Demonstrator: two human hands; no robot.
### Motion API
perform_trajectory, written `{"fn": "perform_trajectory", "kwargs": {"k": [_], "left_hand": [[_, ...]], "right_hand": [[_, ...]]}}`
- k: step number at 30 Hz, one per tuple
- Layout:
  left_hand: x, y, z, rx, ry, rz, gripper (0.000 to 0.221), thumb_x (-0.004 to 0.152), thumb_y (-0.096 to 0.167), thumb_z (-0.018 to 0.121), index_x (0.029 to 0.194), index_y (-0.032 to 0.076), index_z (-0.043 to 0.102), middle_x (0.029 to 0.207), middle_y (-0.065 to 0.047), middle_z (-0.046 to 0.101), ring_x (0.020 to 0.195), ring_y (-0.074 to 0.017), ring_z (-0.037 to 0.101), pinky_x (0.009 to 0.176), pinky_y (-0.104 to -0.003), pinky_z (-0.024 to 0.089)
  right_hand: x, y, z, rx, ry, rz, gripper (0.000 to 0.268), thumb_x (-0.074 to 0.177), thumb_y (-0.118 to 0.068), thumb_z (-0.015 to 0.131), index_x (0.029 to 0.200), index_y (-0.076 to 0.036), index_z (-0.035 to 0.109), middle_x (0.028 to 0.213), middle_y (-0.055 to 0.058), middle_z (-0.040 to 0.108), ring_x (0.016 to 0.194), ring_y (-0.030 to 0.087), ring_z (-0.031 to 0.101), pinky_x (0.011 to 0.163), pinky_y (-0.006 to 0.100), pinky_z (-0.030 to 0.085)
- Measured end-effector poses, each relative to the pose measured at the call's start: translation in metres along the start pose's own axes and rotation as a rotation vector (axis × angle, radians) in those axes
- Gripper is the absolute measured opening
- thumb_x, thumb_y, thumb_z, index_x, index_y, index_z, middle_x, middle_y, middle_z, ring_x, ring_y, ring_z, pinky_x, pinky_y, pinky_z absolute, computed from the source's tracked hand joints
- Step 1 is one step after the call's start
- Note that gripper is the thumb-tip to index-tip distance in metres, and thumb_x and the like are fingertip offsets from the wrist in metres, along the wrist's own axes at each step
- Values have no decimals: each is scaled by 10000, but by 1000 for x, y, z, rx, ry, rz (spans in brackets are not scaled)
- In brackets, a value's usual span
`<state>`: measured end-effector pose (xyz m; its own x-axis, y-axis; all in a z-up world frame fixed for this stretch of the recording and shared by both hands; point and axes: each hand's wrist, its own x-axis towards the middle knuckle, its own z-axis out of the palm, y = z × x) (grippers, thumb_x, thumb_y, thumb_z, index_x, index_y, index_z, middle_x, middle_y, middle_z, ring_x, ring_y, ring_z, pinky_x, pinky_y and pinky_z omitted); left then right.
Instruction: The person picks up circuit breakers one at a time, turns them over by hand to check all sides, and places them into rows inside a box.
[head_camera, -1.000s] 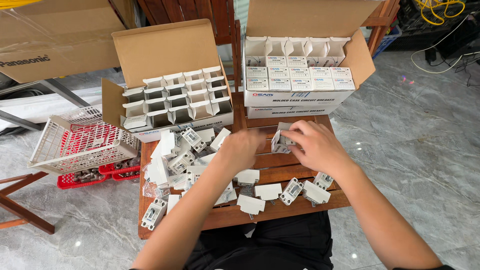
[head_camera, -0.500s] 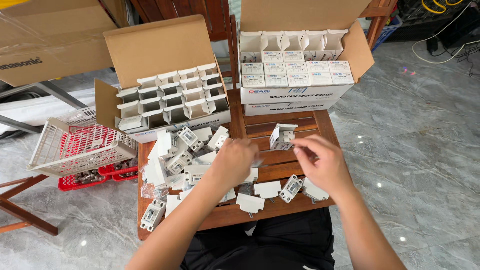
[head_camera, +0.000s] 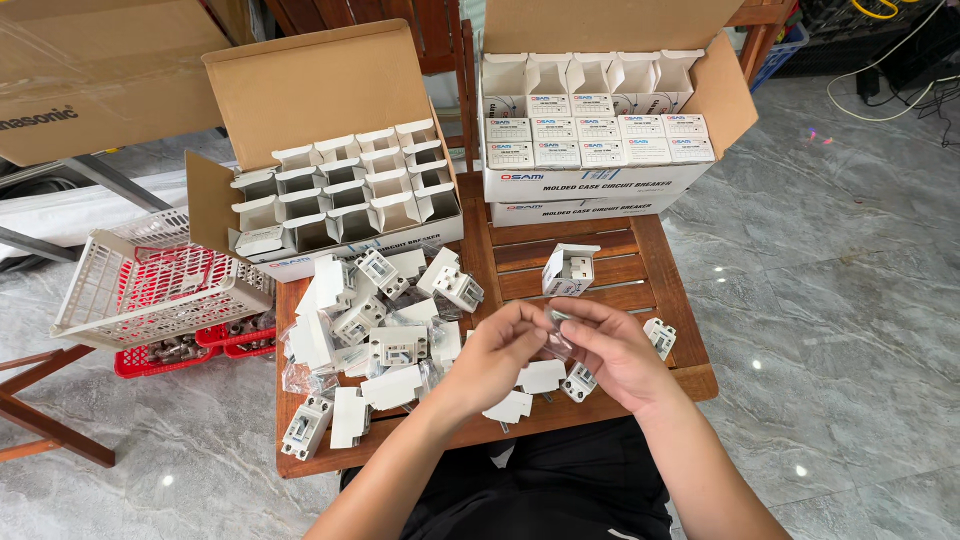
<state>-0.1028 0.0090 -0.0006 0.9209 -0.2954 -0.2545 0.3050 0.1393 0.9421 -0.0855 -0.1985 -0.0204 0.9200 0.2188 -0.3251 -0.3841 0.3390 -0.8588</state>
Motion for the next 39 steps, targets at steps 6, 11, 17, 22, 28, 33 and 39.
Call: {"fn": "perform_trajectory", "kwargs": {"k": [6,11,17,22,28,33,39], "left_hand": [[-29,44,3,259,107,93,198,1001,180,830,1148,50,809,964,-142,863,889,-209,791,775,-317,601],[-17,27,2,133,111,95,119,1041,113,790,1126,36,819,927,-112,848,830,-146,783,748,-273,648],[-21,29,0,2,102,65,231,983,129,856,1153,-23,819,959,-157,826,849,-176,793,787,-319,700],[-12,17,-2,-9,125,53,244,999,140,866,1144,-53,835,916,-169,808,828,-176,784,796,-319,719],[-16,30,-3,12,161,26,241,1000,142,862,1149,-47,855,902,-184,818,810,-171,800,786,-319,734],[-16,29,-3,71,161,91,208,968,83,871,1139,-34,861,892,-157,807,797,-156,782,775,-305,732],[-16,29,-5,254,177,227,133,916,33,902,1049,48,898,923,-113,829,813,-153,795,760,-288,712]], "right_hand": [[-5,-2,3,-282,35,-130,311,874,64,916,1177,88,851,924,209,839,823,223,804,753,404,724],[-8,-3,0,-195,3,-205,308,831,127,910,1127,126,825,859,202,788,745,232,808,667,406,728],[-4,-1,-2,-321,-34,-379,257,779,196,912,1012,115,845,865,213,794,778,221,785,704,388,710],[-9,-12,9,-414,-53,-382,288,788,181,904,1055,76,884,928,208,853,826,212,811,735,374,706],[-7,-7,3,-207,-79,-141,350,900,77,848,1244,125,802,989,235,856,876,251,836,796,441,726],[-3,0,-3,-139,-50,-108,279,883,88,872,1158,110,834,916,225,842,809,272,846,751,460,743],[-5,-4,-2,-215,-50,-109,310,860,108,878,1167,117,831,874,213,799,787,263,843,759,501,757]]}}
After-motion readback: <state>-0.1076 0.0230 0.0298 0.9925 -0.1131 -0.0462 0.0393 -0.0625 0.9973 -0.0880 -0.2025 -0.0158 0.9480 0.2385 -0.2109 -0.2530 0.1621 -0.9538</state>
